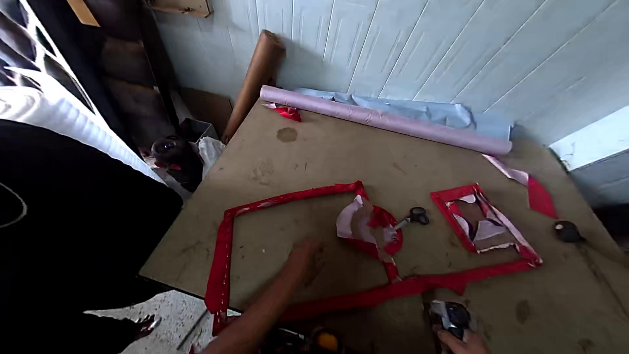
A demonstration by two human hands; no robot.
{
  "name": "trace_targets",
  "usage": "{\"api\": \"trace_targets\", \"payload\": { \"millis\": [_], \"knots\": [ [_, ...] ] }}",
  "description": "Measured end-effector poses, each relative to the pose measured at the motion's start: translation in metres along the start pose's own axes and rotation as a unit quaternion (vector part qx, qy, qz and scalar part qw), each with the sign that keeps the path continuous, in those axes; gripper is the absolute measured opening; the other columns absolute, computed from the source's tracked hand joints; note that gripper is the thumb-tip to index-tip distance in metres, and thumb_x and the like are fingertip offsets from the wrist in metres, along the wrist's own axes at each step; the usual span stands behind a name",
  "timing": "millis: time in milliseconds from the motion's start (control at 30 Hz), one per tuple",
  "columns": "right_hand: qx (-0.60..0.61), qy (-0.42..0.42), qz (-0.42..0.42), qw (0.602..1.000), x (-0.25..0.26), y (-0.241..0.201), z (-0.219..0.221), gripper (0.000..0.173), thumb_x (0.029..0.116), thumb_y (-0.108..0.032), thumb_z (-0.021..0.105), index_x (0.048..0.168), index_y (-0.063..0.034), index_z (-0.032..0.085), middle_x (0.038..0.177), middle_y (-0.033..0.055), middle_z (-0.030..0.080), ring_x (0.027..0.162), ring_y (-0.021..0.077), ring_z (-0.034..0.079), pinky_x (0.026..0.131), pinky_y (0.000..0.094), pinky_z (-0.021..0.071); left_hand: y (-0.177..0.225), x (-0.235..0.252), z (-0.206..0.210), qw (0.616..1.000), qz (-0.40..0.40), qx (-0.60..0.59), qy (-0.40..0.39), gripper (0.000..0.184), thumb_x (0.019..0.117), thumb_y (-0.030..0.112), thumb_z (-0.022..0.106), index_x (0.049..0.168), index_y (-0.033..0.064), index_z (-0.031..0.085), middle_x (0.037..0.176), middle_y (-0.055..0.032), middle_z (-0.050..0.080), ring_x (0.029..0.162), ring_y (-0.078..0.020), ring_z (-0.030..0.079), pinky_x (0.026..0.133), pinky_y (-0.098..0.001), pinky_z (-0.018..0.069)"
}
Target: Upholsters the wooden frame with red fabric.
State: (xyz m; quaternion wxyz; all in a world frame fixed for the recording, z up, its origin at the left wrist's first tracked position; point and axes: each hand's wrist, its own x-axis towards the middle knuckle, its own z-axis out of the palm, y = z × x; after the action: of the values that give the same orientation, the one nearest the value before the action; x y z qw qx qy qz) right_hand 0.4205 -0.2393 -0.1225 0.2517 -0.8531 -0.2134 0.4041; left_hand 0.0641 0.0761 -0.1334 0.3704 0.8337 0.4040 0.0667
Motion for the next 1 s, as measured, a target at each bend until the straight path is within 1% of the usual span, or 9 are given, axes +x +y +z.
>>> {"api": "trace_targets", "payload": {
  "millis": [133,233,300,400,467,567,733,900,1000],
  "knots": [
    [-0.152,-0.039,-0.069,0.985,0.011,-0.067,-0.024,0.039,0.0889,-0.03,0.074,0.121,-0.0095,0.065,0.081,0.011,0.073,0.061,0.0276,0.071,0.058,0.0512,0.0628,-0.014,0.093,0.051,0.98,0.164,0.094,0.055,0.051,0.0887,0.029,0.078,0.138,0.0317,0.064,0.151,0.0013,0.052,0.139,-0.0222,0.048,0.114,-0.0513,0.0423],
    [-0.178,-0.047,-0.125,0.975,0.046,-0.114,-0.037,0.041,0.0925,-0.038,0.07,0.125,-0.0147,0.063,0.082,0.0068,0.072,0.062,0.0238,0.07,0.058,0.0487,0.0624,-0.007,0.149,0.065,0.959,0.261,0.113,0.021,0.033,0.0897,0.029,0.078,0.122,0.0274,0.074,0.156,0.002,0.05,0.15,-0.0218,0.036,0.125,-0.0519,0.0268],
    [-0.196,-0.106,-0.127,0.967,0.062,-0.128,-0.021,0.034,0.0938,-0.04,0.067,0.12,-0.0183,0.068,0.081,0.0048,0.073,0.061,0.0212,0.07,0.058,0.0454,0.0628,-0.004,0.147,0.068,0.946,0.307,0.1,-0.009,0.019,0.0936,0.028,0.074,0.112,0.0262,0.077,0.151,0.0057,0.055,0.152,-0.018,0.034,0.129,-0.0494,0.021],
    [-0.221,-0.16,-0.107,0.956,0.083,-0.148,-0.011,0.03,0.0956,-0.041,0.065,0.115,-0.0193,0.07,0.078,0.0039,0.072,0.06,0.0198,0.07,0.059,0.0415,0.0631,0.011,0.174,0.074,0.927,0.37,0.057,-0.029,0.014,0.0984,0.021,0.067,0.108,0.0194,0.078,0.13,0.0054,0.07,0.141,-0.0147,0.05,0.126,-0.0416,0.0308],
    [-0.252,-0.176,-0.096,0.947,0.093,-0.144,-0.001,0.029,0.096,-0.043,0.063,0.112,-0.0193,0.07,0.075,0.0028,0.072,0.059,0.0185,0.07,0.058,0.0409,0.0626,0.012,0.177,0.079,0.928,0.367,0.043,-0.05,0.016,0.0997,0.017,0.064,0.109,0.0156,0.076,0.122,0.0015,0.073,0.133,-0.0161,0.057,0.121,-0.0395,0.0381],
    [-0.249,-0.189,-0.094,0.945,0.105,-0.141,0.008,0.025,0.095,-0.039,0.063,0.111,-0.0209,0.071,0.074,0.0025,0.071,0.057,0.0185,0.069,0.057,0.041,0.0618,0.008,0.19,0.083,0.931,0.357,0.058,-0.049,0.015,0.1003,0.021,0.063,0.106,0.0181,0.076,0.11,0.0037,0.074,0.117,-0.0143,0.064,0.11,-0.0396,0.0477],
    [-0.221,-0.19,-0.089,0.953,0.101,-0.142,0.0,0.024,0.0916,-0.033,0.066,0.112,-0.0231,0.072,0.077,0.0021,0.073,0.058,0.0189,0.07,0.056,0.0406,0.0623,0.015,0.216,0.092,0.909,0.4,0.084,-0.08,0.016,0.0992,0.032,0.066,0.096,0.0199,0.076,0.098,0.0064,0.073,0.103,-0.0112,0.066,0.108,-0.0389,0.0452],
    [-0.261,-0.19,-0.201,0.925,0.087,-0.181,0.006,0.024,0.0848,-0.04,0.071,0.107,-0.0322,0.073,0.088,-0.0095,0.073,0.073,0.0084,0.07,0.067,0.0387,0.063,0.018,0.232,0.091,0.906,0.395,0.092,-0.12,0.019,0.0957,0.037,0.069,0.094,0.0206,0.078,0.093,0.005,0.073,0.098,-0.0131,0.067,0.102,-0.0406,0.0478],
    [-0.377,-0.205,-0.306,0.85,0.095,-0.219,0.026,0.029,0.0834,-0.032,0.074,0.112,-0.0276,0.071,0.098,-0.0095,0.072,0.09,0.0055,0.069,0.082,0.0375,0.0605,0.026,0.238,0.086,0.906,0.39,0.081,-0.146,0.018,0.0932,0.036,0.073,0.091,0.0181,0.078,0.091,0.0021,0.074,0.095,-0.0164,0.068,0.098,-0.0439,0.0511]
  ]
}}
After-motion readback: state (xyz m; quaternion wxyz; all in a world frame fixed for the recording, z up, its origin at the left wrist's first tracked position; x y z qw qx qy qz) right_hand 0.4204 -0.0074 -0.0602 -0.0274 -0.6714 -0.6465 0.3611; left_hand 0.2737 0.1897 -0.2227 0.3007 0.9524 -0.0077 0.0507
